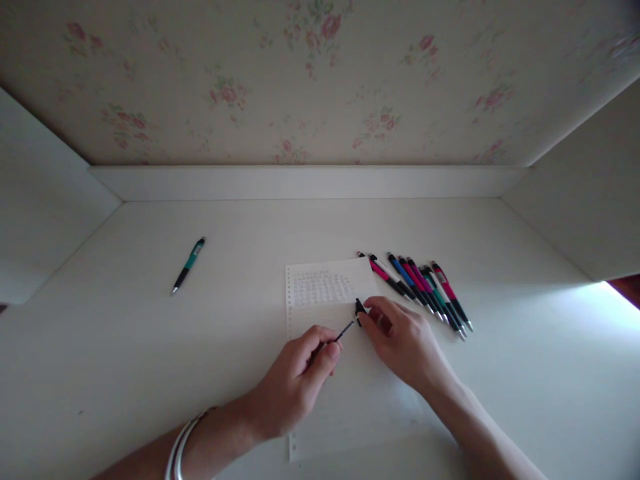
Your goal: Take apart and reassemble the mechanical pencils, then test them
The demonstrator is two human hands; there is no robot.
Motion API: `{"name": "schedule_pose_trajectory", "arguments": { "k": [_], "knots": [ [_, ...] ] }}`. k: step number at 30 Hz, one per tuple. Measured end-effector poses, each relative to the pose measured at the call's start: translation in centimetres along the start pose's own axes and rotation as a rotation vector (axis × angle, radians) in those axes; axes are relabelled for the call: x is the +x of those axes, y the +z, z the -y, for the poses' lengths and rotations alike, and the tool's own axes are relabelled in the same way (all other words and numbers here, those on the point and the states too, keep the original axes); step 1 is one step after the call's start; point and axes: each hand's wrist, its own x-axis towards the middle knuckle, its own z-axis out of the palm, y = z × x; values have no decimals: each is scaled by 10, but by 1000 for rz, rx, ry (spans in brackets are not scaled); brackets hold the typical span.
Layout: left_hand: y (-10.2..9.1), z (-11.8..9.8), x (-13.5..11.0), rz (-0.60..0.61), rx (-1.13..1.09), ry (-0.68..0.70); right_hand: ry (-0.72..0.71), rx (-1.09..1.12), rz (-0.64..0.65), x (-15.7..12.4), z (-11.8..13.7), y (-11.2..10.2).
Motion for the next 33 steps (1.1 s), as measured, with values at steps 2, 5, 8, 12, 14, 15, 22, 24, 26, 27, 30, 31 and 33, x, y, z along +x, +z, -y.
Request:
{"name": "schedule_pose_trajectory", "arguments": {
  "k": [2, 5, 8, 12, 14, 15, 22, 24, 26, 27, 30, 31, 33],
  "knots": [
    [0, 0, 0, 8, 10, -2, -13, -15, -2, 0, 1, 0],
    [0, -1, 1, 10, 24, -6, -17, -16, -19, 0, 1, 0],
    [0, -1, 1, 5, 40, -12, -29, -22, -24, 1, 0, 1],
    [-1, -1, 0, 9, 49, -17, -45, -13, -26, 2, 0, 1],
    [-1, 0, 0, 12, 42, -19, -45, 25, -66, 2, 2, -1],
    [0, 0, 0, 13, 34, -20, -39, 58, -94, 2, 5, -3],
    [0, -4, 3, 27, 4, -30, 115, 684, 256, -14, 27, -8],
    [0, -6, 4, 53, 51, -9, 143, 731, 303, -16, 31, -5],
    [-1, -8, 4, 72, 83, -2, 161, 723, 265, -16, 32, -3],
    [-1, -9, 4, 74, 95, -1, 166, 720, 236, -16, 33, -3],
    [-2, -10, 4, 67, 131, 12, 139, 728, 165, -15, 32, -3],
    [-2, -11, 5, 66, 136, 19, 126, 731, 152, -16, 32, -2],
    [-2, -11, 5, 68, 132, 18, 115, 746, 123, -17, 31, -1]
  ]
}}
